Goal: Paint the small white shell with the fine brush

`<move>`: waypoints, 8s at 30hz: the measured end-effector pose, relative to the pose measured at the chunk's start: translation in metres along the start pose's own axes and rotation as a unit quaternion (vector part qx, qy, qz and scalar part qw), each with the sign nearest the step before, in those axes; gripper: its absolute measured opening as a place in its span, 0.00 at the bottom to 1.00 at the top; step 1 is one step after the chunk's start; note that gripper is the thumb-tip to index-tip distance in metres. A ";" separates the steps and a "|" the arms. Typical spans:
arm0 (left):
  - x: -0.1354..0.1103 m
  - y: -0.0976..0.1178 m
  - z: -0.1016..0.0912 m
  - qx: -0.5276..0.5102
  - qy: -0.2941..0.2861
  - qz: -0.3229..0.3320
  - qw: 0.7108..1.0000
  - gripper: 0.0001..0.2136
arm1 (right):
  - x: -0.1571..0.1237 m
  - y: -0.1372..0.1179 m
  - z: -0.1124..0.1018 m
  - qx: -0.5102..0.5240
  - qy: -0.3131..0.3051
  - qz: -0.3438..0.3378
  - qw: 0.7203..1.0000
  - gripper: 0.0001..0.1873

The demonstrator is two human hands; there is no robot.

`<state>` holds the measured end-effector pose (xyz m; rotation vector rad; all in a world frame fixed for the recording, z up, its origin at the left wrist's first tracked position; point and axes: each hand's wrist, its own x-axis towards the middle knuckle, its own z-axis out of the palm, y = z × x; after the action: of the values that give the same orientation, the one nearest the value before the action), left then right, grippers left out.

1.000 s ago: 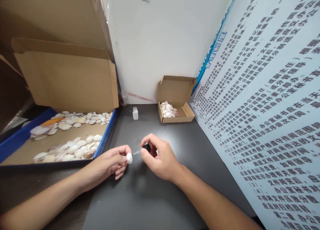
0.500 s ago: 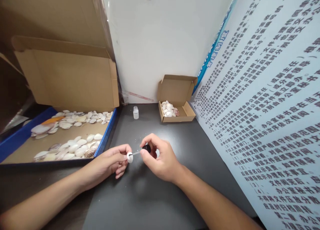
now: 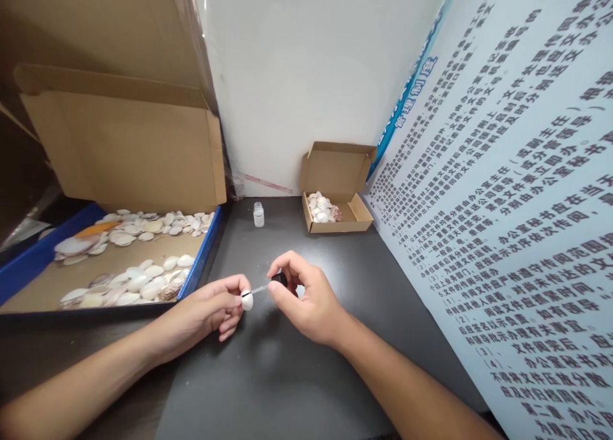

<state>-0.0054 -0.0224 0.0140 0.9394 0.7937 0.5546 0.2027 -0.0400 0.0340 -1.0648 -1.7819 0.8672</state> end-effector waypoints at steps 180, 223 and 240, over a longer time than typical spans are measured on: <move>0.000 -0.006 -0.005 0.071 -0.011 0.039 0.997 0.10 | -0.001 0.001 -0.002 -0.092 0.023 -0.027 0.995 0.04; 0.001 -0.006 -0.006 0.062 -0.016 0.042 0.997 0.08 | -0.004 0.001 0.002 -0.104 0.042 -0.060 0.992 0.02; 0.002 -0.006 -0.008 0.061 -0.025 0.033 0.997 0.08 | -0.001 0.001 0.000 -0.064 0.012 -0.020 0.998 0.01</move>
<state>-0.0096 -0.0201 0.0052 1.0907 0.7598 0.5431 0.2031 -0.0409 0.0322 -1.1123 -1.8517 0.7213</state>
